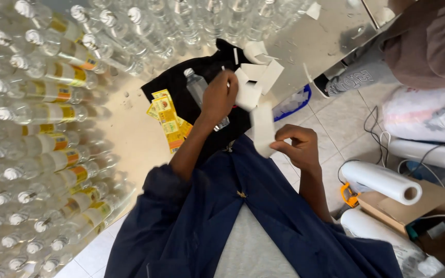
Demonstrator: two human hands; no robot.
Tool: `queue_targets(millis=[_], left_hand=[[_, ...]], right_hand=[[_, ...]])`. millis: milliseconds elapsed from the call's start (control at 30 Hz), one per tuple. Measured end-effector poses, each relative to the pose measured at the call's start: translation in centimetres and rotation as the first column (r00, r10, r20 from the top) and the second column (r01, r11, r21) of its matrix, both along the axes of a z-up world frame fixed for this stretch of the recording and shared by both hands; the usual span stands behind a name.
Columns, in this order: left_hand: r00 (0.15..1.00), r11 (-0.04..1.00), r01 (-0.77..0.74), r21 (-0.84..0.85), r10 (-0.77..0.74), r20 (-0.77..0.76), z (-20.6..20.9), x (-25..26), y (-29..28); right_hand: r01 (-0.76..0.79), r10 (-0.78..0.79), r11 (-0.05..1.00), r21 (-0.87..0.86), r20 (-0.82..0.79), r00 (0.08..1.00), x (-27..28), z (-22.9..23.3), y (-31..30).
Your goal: The person repeatedly picks up clear plastic bottles from a table, peels yellow labels from a sheet, and applies them to the bottles. After labeling, the person places the bottles back onto the table among other similar bottles.
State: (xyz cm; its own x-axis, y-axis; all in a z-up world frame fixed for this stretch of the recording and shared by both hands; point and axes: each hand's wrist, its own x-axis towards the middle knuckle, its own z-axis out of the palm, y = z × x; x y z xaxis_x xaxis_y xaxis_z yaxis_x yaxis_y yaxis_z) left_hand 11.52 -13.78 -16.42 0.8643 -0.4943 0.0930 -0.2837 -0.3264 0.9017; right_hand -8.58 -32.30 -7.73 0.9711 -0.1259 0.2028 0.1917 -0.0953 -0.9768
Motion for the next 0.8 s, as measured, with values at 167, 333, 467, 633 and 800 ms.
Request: queue_targets(millis=[167,333,467,633,800], left_hand=[[0.967,0.935,-0.209,0.286,0.155,0.202,-9.7,4.9,-7.6],[0.978,0.989,-0.052,0.138,0.022,0.209,-1.9,1.2,-4.8],[0.952,0.994,-0.059,-0.088,0.030,-0.306,3.3,-4.3,2.1],[0.873,0.896,-0.169,-0.409,-0.056,-0.484,6.9,-8.8,5.9],[0.804,0.819,-0.457,-0.346,0.215,-0.554,0.5,-9.6,8.2]], right_hand=[[0.297,-0.292,0.952,0.079,-0.072,0.954,-4.2,-7.4,-3.7],[0.434,-0.384,0.876,0.211,-0.241,0.892,-0.4,-6.1,-1.7],[0.364,-0.364,0.931,-0.034,-0.151,0.919,2.8,-3.5,0.1],[0.327,-0.008,0.704,-0.631,0.453,0.891,8.1,-0.4,4.8],[0.139,0.332,0.628,-0.766,0.425,0.842,10.2,1.3,6.9]])
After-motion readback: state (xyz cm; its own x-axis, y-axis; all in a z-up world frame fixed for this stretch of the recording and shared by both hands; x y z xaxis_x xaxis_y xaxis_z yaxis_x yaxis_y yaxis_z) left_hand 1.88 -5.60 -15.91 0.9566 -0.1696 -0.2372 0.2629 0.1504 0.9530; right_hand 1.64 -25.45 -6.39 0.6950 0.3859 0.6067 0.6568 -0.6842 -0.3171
